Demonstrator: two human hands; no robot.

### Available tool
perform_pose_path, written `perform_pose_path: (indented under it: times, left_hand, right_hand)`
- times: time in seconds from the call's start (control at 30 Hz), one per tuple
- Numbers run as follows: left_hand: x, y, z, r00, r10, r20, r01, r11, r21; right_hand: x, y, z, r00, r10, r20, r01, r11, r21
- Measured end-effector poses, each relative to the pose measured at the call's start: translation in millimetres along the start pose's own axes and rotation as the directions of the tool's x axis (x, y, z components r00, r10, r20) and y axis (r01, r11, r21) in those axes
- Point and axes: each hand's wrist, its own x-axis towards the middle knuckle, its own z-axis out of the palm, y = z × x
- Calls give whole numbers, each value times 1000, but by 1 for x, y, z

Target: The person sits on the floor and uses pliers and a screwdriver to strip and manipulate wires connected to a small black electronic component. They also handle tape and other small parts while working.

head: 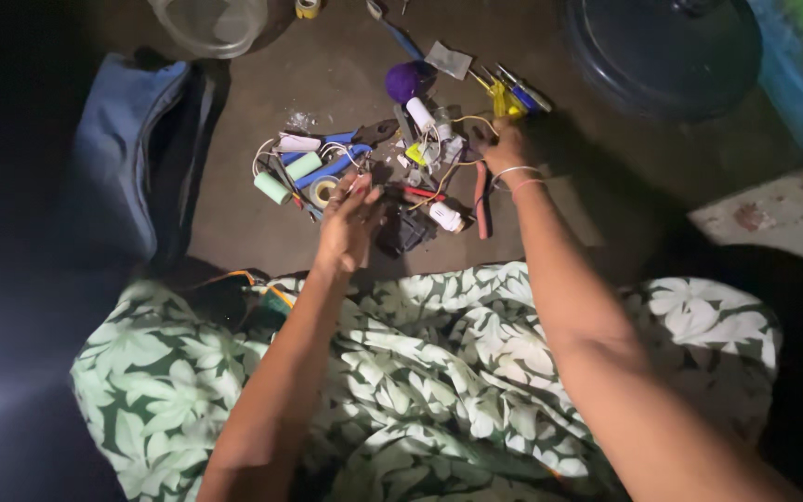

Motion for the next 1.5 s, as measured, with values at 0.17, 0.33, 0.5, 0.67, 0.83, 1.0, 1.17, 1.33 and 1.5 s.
perform_pose_path:
  times: [0.17, 0.33, 0.5, 0.67, 0.83, 1.0, 1.17, 1.33, 1.5]
  left_hand:
    - [-16, 4, -7, 998, 64, 0, -64, 994, 88]
    - [-20, -3, -13, 996, 77, -32, -71, 985, 158]
    - [-15, -18, -27, 993, 114, -40, -101, 966, 238]
    - [-4, -40, -34, 988, 150, 22, -151, 951, 269]
    - [3, -56, -8, 961, 213, -174, -139, 923, 359]
    - [-4, -55, 15, 948, 72, -309, 21, 957, 290]
    - [-13, -37, -4, 965, -15, -262, 111, 928, 356]
    - [-3, -20, -33, 956, -21, -293, 142, 906, 399]
    - [2, -20, -60, 954, 31, -299, 90, 921, 380]
  right_hand:
    - [-19, 0, 24, 1000, -17, -26, 19, 998, 65]
    - [-40, -4, 36, 994, -97, -44, 98, 995, 15]
    - [-62, -25, 40, 989, -144, -34, 146, 983, 110]
    - [-85, -49, 37, 977, -203, 58, 211, 961, -182]
    - [-97, -62, 34, 950, -223, 219, 247, 965, -88]
    - [-116, -77, 46, 909, -134, 395, 196, 973, -121]
    - [-139, -93, 61, 916, -230, 329, 193, 971, 141]
    - [-147, -107, 79, 908, -342, 243, 259, 913, 316]
    - [-147, -125, 84, 896, -239, 374, -1, 841, 541]
